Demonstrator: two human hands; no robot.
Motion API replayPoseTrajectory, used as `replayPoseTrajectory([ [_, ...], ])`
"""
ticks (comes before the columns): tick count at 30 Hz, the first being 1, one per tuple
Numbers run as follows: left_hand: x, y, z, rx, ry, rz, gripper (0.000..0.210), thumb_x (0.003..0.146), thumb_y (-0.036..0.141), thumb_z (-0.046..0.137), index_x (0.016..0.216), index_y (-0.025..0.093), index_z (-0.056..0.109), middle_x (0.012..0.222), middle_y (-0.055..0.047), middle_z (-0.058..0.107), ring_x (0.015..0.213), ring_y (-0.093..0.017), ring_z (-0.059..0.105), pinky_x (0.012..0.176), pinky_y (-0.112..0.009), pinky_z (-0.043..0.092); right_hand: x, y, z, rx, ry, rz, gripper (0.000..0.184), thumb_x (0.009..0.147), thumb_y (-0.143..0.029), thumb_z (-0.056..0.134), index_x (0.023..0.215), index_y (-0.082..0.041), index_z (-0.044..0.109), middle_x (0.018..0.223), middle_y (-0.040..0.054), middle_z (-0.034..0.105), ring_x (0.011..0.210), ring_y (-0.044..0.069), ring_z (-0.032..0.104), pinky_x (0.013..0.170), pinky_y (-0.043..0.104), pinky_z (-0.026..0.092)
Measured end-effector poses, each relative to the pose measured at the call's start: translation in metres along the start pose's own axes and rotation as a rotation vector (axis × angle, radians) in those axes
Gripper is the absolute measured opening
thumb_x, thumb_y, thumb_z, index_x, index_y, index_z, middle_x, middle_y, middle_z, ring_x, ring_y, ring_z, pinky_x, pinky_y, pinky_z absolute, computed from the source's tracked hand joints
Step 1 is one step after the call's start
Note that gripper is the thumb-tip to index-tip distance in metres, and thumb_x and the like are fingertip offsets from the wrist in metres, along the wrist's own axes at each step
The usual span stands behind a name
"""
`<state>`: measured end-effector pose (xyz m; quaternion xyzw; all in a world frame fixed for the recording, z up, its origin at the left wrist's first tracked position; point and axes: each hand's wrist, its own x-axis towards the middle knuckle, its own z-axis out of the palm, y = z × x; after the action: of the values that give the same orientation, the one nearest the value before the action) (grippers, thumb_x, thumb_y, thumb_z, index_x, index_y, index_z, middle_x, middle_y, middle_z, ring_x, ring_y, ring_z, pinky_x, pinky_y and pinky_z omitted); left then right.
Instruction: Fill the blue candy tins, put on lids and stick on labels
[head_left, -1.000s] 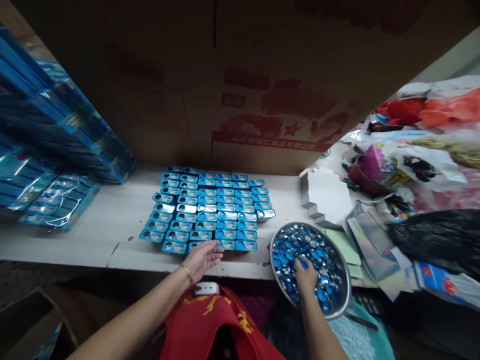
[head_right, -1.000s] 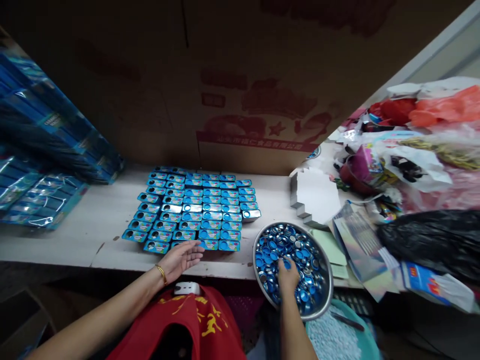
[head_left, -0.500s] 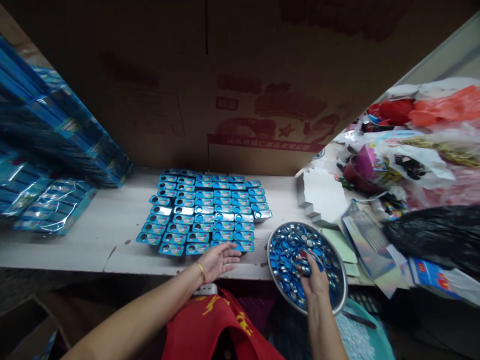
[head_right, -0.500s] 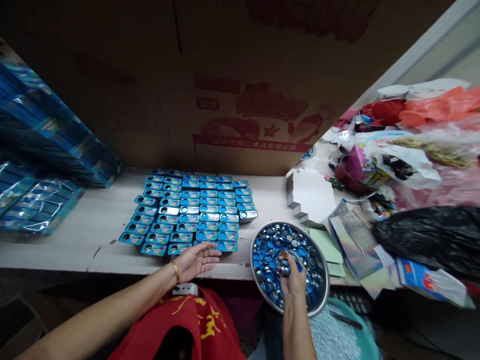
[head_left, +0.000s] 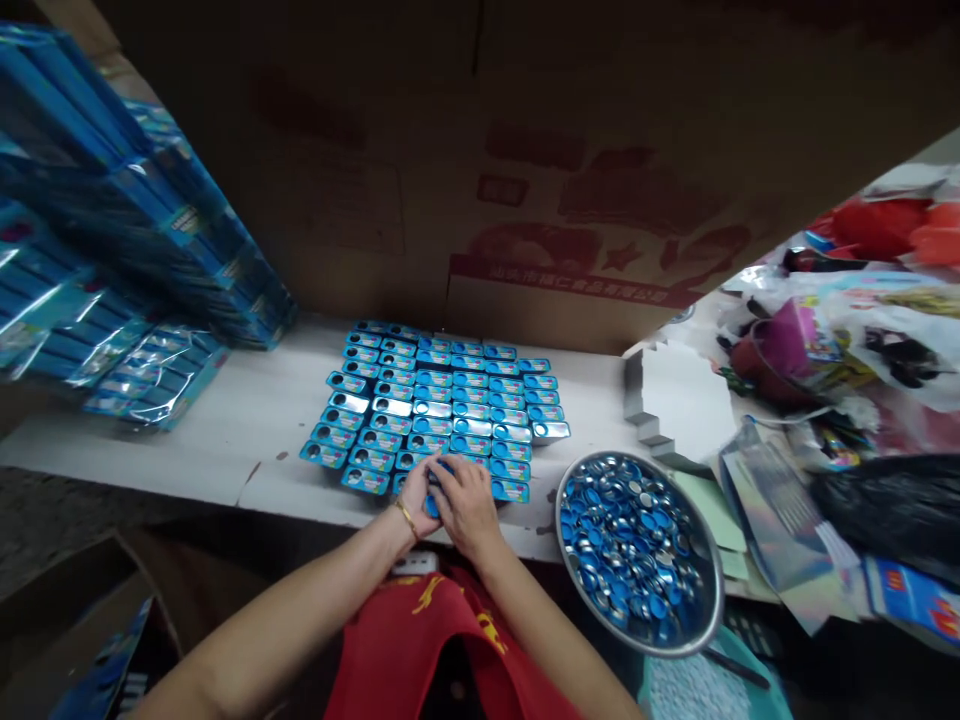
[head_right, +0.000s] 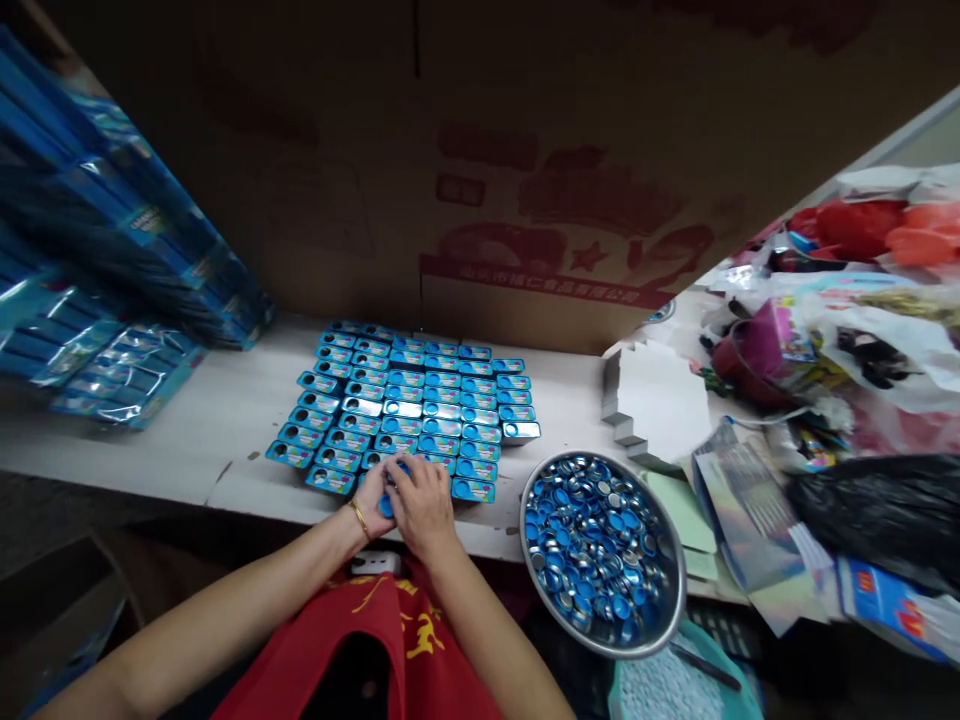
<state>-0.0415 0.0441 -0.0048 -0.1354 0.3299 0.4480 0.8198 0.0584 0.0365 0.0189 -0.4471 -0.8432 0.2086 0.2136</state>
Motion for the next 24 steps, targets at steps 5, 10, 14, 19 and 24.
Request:
replayPoseTrajectory([
  [5,-0.010,0.020,-0.004,-0.226,0.012,0.073,0.019,0.078,0.029,0.042,0.076,0.014,0.052,0.069,-0.003,0.060,0.062,-0.008,0.058,0.056,-0.015,0.047,0.020,-0.008,0.013,0.105,0.085,0.001,0.028,0.084,-0.024,0.040,0.110,-0.027,0.052,0.114,0.0035,0.052,0.105,0.018,0.042,0.094,0.039,0.024],
  [10,-0.019,0.039,-0.011,-0.147,0.069,-0.031,0.019,0.073,0.034,0.050,0.078,0.016,0.054,0.065,-0.002,0.061,0.062,-0.015,0.059,0.059,-0.029,0.049,0.036,-0.002,0.012,0.248,0.152,0.128,0.028,0.085,-0.023,0.037,0.106,-0.023,0.055,0.105,0.0058,0.054,0.099,0.017,0.046,0.085,0.033,0.035],
  [14,-0.021,0.046,-0.018,-0.097,0.137,-0.053,0.018,0.072,0.034,0.053,0.072,0.016,0.052,0.058,0.000,0.058,0.055,-0.014,0.058,0.058,-0.031,0.048,0.053,0.000,0.011,0.143,-0.111,0.115,0.027,0.077,-0.018,0.048,0.100,-0.024,0.060,0.095,0.0048,0.055,0.089,0.017,0.049,0.079,0.030,0.039],
  [19,-0.035,0.057,-0.031,-0.102,0.116,-0.095,0.023,0.071,0.036,0.054,0.077,0.014,0.053,0.066,-0.004,0.060,0.062,-0.017,0.059,0.058,-0.030,0.047,0.062,0.002,0.016,0.299,-0.172,0.121,0.021,0.078,-0.017,0.046,0.086,-0.024,0.065,0.092,0.0022,0.058,0.087,0.014,0.052,0.077,0.024,0.039],
  [24,-0.060,0.083,-0.049,-0.055,0.112,-0.028,0.025,0.072,0.033,0.052,0.090,0.016,0.054,0.076,-0.006,0.060,0.065,-0.017,0.059,0.050,-0.025,0.044,0.076,0.011,0.028,0.203,-0.148,0.377,0.015,0.076,-0.024,0.049,0.083,-0.019,0.062,0.081,0.0018,0.062,0.075,0.014,0.056,0.069,0.023,0.040],
])
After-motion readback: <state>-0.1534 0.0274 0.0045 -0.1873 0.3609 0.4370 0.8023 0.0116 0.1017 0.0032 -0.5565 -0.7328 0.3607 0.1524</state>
